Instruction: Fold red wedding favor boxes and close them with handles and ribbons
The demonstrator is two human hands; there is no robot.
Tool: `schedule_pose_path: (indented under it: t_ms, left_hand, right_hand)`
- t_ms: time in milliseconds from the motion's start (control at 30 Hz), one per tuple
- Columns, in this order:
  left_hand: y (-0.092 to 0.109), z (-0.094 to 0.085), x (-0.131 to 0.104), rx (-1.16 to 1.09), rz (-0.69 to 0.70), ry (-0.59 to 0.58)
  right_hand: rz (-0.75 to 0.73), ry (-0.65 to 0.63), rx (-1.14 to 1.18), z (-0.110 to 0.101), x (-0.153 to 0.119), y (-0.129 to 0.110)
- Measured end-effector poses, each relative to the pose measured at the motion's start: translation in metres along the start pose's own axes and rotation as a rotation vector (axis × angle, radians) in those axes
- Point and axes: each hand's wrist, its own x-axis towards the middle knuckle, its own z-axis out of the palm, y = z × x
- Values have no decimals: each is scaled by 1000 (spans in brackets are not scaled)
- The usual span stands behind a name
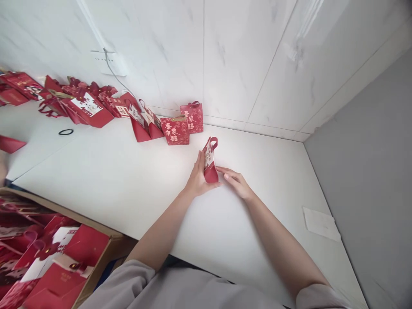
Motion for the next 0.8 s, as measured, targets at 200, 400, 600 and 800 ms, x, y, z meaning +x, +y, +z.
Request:
schedule_pose_path:
  t_ms: [200,400,600,800]
  left_hand:
    - [32,-2,-13,27,-214,286]
    - [44,-43,-57,125,-328,278]
    - [83,-88,-146,-179,-635,311]
    - [115,-145,-204,-577,-1044,573]
  right_hand:
    - [25,-23,-30,4,-5,0]
    - [152,112,-36,4,-10,14]
    - [181,113,-129,4,-12,20]
    - [183,125,-176,4,-15,23]
